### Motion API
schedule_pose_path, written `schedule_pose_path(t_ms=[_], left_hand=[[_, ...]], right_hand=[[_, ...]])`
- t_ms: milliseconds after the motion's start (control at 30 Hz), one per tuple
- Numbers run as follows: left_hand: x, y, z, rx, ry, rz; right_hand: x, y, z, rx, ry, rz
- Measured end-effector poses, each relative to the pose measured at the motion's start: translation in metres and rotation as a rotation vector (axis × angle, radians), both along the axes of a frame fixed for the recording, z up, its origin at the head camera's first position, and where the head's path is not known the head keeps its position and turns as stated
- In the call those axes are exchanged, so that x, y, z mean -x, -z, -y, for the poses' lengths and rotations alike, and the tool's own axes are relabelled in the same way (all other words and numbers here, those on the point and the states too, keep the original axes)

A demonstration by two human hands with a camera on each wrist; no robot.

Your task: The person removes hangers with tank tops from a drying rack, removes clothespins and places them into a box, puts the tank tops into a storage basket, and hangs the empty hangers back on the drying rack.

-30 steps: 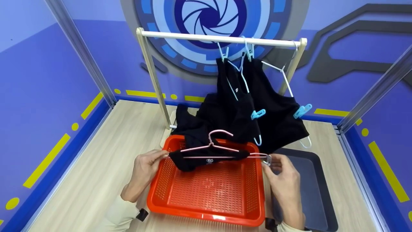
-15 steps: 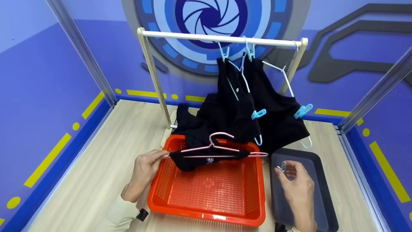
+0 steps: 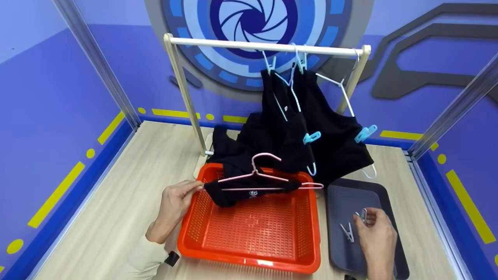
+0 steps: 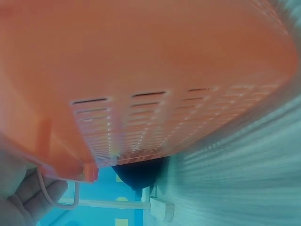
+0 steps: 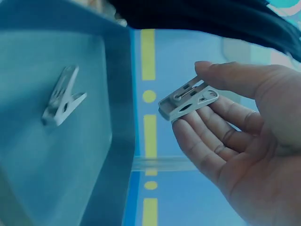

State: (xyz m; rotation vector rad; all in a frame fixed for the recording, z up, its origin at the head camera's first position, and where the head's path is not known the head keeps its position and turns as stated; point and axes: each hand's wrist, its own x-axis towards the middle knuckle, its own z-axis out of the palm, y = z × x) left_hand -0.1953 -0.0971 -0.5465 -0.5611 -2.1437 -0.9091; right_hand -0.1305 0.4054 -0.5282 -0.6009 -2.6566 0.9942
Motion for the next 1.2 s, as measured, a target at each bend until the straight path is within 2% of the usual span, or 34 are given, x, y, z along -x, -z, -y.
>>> schedule_pose_path(t_ms=[300,533,867,1200], left_hand=[[-0.001,0.000,0.000,-0.009,0.005,0.020],[0.000,0.000,0.000,-0.010,0.013,0.020],[-0.003,-0.002,-0.001,-0.011,0.005,0.026],[-0.001,0.000,0.000,-0.009,0.014,-0.015]], right_hand=[[-0.001,0.015,-0.017,-0.030,-0.024,0.061],[-0.004,0.026,-0.028,-0.027,-0.007,0.170],[-0.009,0.039,-0.035,-0.012,-0.002,0.265],[-0.009,0.048,-0.039,-0.033,0.027,0.299]])
